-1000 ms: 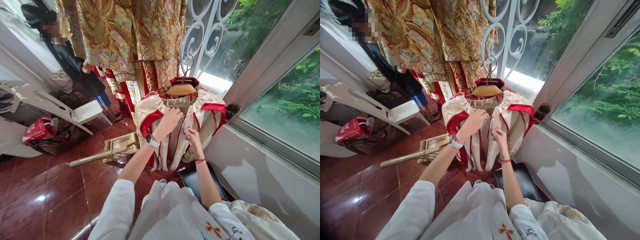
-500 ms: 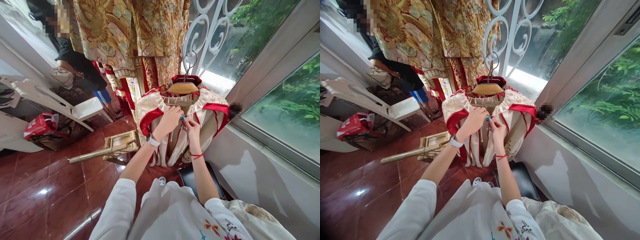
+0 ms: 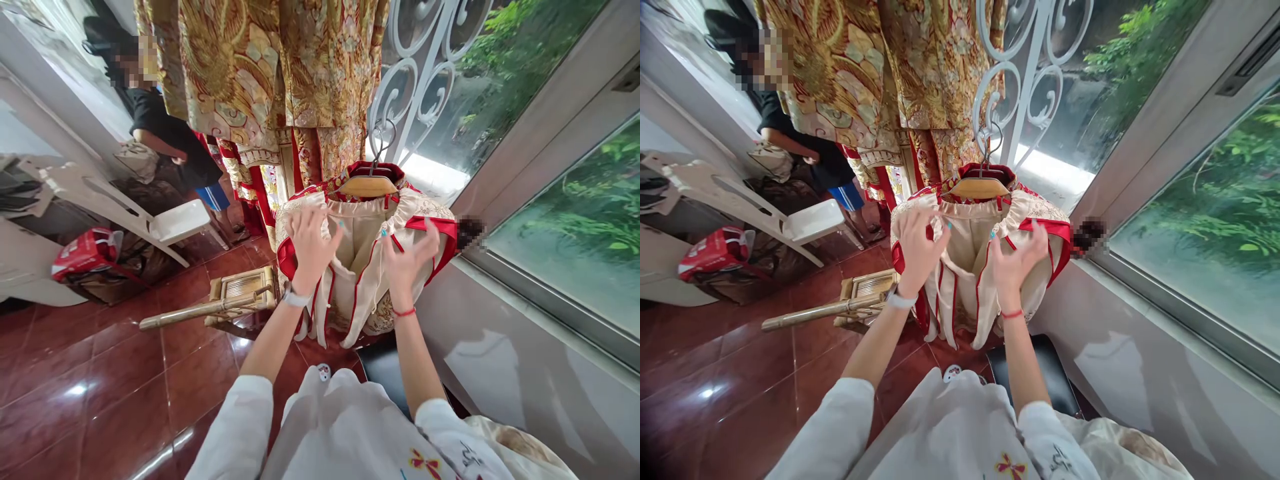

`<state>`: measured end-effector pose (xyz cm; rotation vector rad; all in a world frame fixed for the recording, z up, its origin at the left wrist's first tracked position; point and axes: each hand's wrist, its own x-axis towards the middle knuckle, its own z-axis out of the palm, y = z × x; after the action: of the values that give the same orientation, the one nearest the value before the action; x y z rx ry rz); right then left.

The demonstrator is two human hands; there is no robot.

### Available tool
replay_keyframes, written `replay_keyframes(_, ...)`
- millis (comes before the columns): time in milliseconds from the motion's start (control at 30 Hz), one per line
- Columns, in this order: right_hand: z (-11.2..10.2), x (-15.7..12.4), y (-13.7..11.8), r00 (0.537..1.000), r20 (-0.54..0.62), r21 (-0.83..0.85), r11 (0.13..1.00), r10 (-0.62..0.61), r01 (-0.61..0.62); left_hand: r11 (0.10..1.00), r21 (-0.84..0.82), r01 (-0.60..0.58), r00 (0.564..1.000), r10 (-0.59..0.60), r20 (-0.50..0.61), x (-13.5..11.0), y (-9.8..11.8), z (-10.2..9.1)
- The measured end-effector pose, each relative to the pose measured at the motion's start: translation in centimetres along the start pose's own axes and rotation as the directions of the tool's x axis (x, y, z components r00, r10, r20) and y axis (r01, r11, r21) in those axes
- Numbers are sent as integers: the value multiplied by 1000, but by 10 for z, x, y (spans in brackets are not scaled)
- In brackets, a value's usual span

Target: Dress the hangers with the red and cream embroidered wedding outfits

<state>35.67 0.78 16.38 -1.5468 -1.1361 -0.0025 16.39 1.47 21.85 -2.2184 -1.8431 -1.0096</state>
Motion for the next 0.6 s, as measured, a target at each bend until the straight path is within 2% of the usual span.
replay_keyframes(67, 16, 30, -19, 999, -45, -171, 985, -2, -6, 989, -15, 149, 985, -149, -91, 18, 1, 11)
replay_keyframes(167, 21, 65, -18, 994, -59, -261, 959, 95, -107, 959, -17, 281, 940, -279, -195, 38, -8, 26)
replay_keyframes(233, 7, 88, -4, 996, -10, -255, 963, 89, -88, 956, 12, 293, 932, -283, -228, 45, -19, 27)
replay_keyframes(333, -23, 131, 23, 980, 174, -251, 966, 100, -54, 973, 36, 229, 967, -223, -123, 51, -38, 13)
replay_keyframes(367, -31, 147, 32, 961, 238, -256, 964, 143, -80, 978, 39, 206, 977, -203, -69, 54, -44, 5)
replay_keyframes(433, -41, 174, 51, 883, 394, -218, 959, 255, -179, 985, 51, 166, 985, -167, 35, 62, -54, -12)
replay_keyframes(533, -44, 190, 80, 678, 605, -152, 897, 417, -416, 992, 31, 120, 971, -124, 206, 84, -69, -36)
replay_keyframes(567, -42, 186, 89, 644, 631, -126, 877, 432, -465, 994, 10, 107, 958, -105, 268, 93, -74, -41)
replay_keyframes(600, -40, 178, 98, 673, 617, -78, 883, 407, -463, 995, -15, 96, 941, -85, 327, 102, -78, -45)
